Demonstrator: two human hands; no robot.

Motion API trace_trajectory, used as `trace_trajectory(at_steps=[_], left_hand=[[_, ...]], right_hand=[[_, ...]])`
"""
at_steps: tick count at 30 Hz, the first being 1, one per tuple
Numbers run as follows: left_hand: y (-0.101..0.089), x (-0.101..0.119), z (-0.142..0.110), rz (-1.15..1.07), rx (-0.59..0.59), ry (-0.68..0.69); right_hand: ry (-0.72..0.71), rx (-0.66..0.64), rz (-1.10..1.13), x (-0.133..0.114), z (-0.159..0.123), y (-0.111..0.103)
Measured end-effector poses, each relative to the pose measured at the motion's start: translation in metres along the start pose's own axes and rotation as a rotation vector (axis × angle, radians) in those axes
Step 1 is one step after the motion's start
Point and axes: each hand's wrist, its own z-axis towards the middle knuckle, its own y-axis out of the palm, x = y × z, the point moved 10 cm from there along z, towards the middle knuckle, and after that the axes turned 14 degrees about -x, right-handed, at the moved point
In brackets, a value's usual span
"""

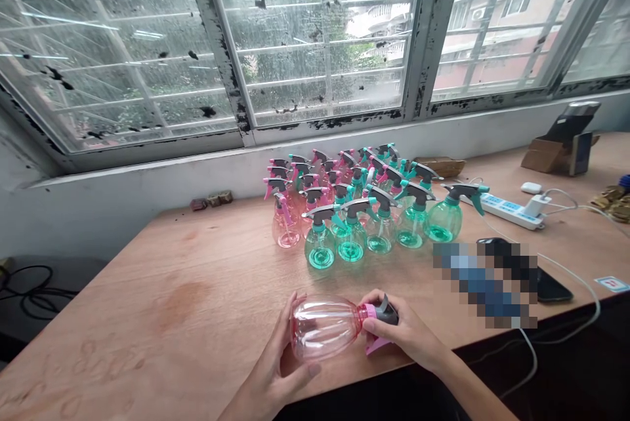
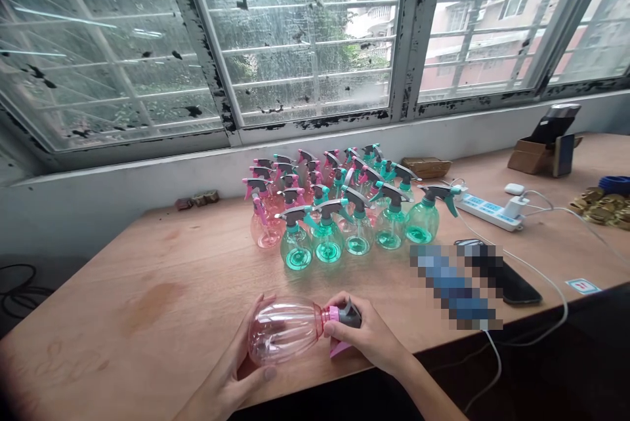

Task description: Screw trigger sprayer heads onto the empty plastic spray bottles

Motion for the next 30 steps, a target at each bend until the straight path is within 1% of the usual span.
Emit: trace_trajectory(at_steps=[3,5,12,16,23,25,30], left_hand=[[-0.0025,-0.0002,0.0004,0.043,0.033,0.036],[-0.0015,0.0013,0.0003,0.033,0.031,0.052],[0.0001,0.0058,-0.0011,-0.067,0.021,0.016],[0.001,0.005,0.0009,-0.033,-0.006,0.016],[-0.0027,-0.001,0.0003,0.009,0.031,0.028],[-0.0019,-0.0018,-0.0006,-0.016,0.029,0.034],[-0.0022,-0.0018,-0.0017,-0.16,0.026,0.076]], right_hand=[[0.003,-0.008,0.018,-0.0021,0.0003,0.002],[0.001,-0.013,0.019,-0.0039,0.0008,0.0034],[-0.002,-0.023,-0.02,-0.0045,0.0011,0.005],[-0.008,-0.013,-0.005,-0.0016,0.0005,0.0033],[-0.018,-0.011,-0.061,-0.0064,0.0011,0.0028],[-0.016,-0.013,-0.066,-0.008,0.0014,0.0035],[-0.008,-0.033,-0.053,-0.0075,0.0021,0.007]])
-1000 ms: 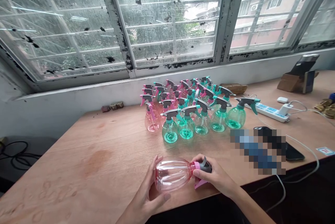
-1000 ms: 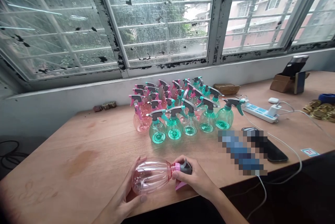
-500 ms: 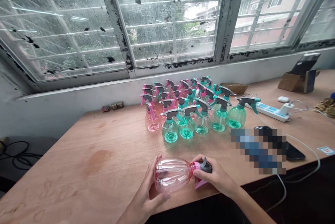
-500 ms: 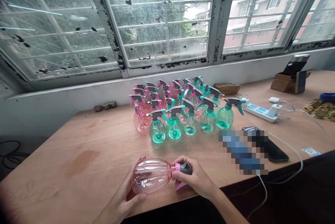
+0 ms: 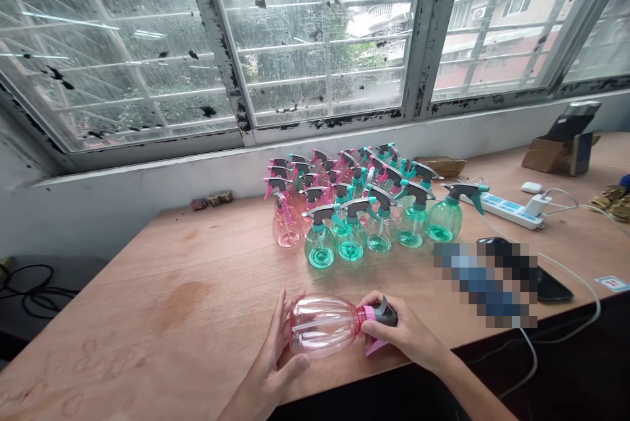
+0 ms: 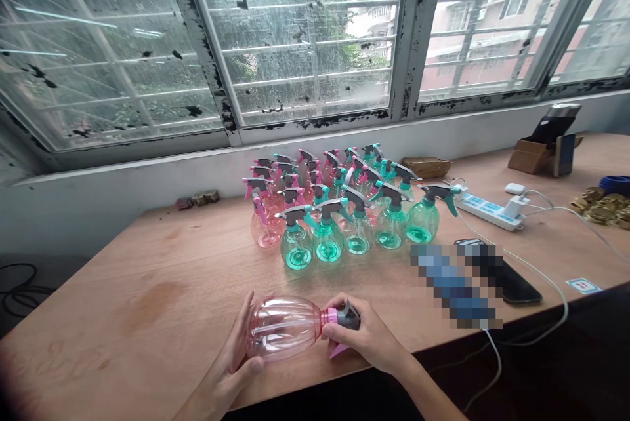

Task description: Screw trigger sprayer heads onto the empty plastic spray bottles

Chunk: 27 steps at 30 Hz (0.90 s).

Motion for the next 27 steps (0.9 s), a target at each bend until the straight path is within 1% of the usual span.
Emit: trace_trajectory(at_steps=[4,6,12,15,17,20,22,25,27], left_hand=[[0.001,-0.002,0.003,0.056,-0.033,-0.032],[0.001,-0.001,0.004,0.089,-0.033,-0.024],[-0.002,-0.002,0.002,0.178,0.063,0.018],[0.003,-0.001,0.0,0.253,0.025,-0.006],[0.004,0.002,-0.001,0.267,0.021,0.001],[0.004,0.006,0.0,0.2,0.041,0.044],[0.007,0.009,0.002,0.199,0.035,0.078],[0.012,0.017,0.003,0.282,0.059,0.16],[0.015,0.022,0.002,0.337,0.089,0.216]], right_hand=[[0.003,0.01,0.013,0.001,-0.001,-0.001],[0.001,0.014,0.016,-0.001,-0.001,-0.001],[0.01,-0.037,0.053,-0.002,0.0,0.005],[0.005,-0.035,0.073,-0.001,0.001,0.005],[0.002,-0.044,0.091,-0.001,0.001,0.007],[0.0,-0.058,0.12,-0.003,0.001,0.009],[0.001,-0.056,0.142,-0.002,0.001,0.008],[0.027,-0.063,0.2,0.003,0.0,0.009],[0.07,-0.089,0.26,0.01,0.0,0.013]])
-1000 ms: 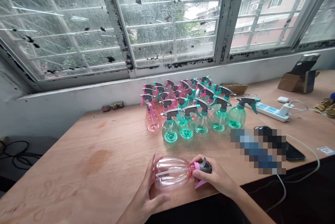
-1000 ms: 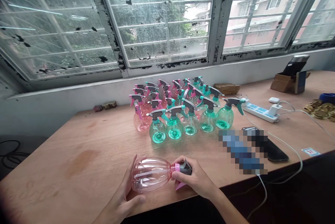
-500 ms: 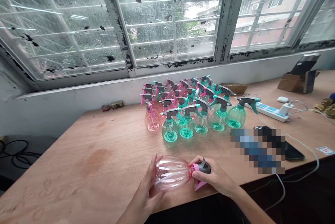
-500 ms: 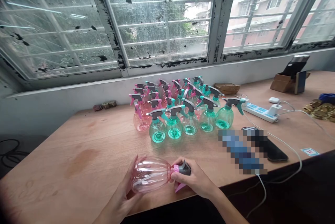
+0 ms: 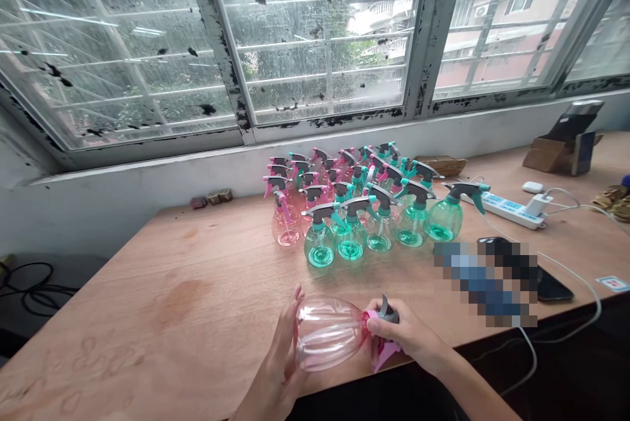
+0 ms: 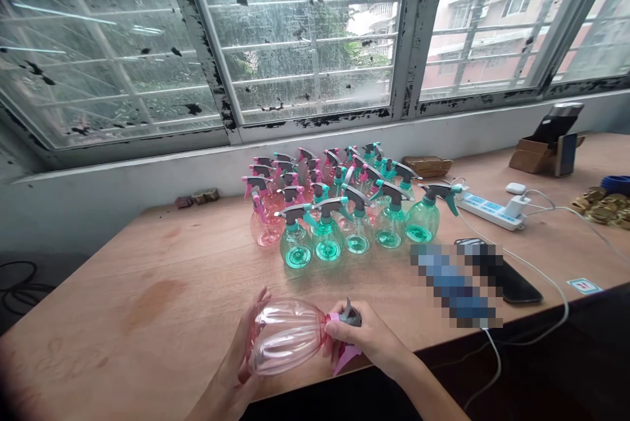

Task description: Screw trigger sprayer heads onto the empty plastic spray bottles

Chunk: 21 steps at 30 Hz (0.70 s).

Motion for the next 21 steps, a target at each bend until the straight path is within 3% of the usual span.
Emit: trace_trajectory(at_steps=[5,8,10,12,14,18,21], left_hand=[[0.003,0.006,0.0,0.026,0.015,0.086],[-0.001,-0.01,0.001,-0.217,0.001,0.061],[-0.001,-0.03,-0.002,-0.385,-0.001,-0.073],[0.0,-0.043,-0.009,-0.469,-0.008,-0.176],[-0.004,-0.039,-0.015,-0.45,-0.003,-0.166],[-0.014,-0.028,-0.007,-0.305,-0.007,-0.16],[-0.022,-0.039,0.004,-0.287,0.036,-0.287]], right_hand=[[0.004,0.033,0.005,0.005,-0.006,0.002],[-0.097,0.107,-0.315,-0.014,-0.017,0.004],[-0.244,0.143,-0.64,-0.037,-0.027,0.015],[-0.341,0.15,-0.819,-0.051,-0.035,0.027],[-0.275,0.138,-0.67,-0.044,-0.034,0.023],[-0.019,0.023,-0.017,-0.002,-0.02,0.021],[0.029,-0.043,0.084,0.007,-0.014,0.028]])
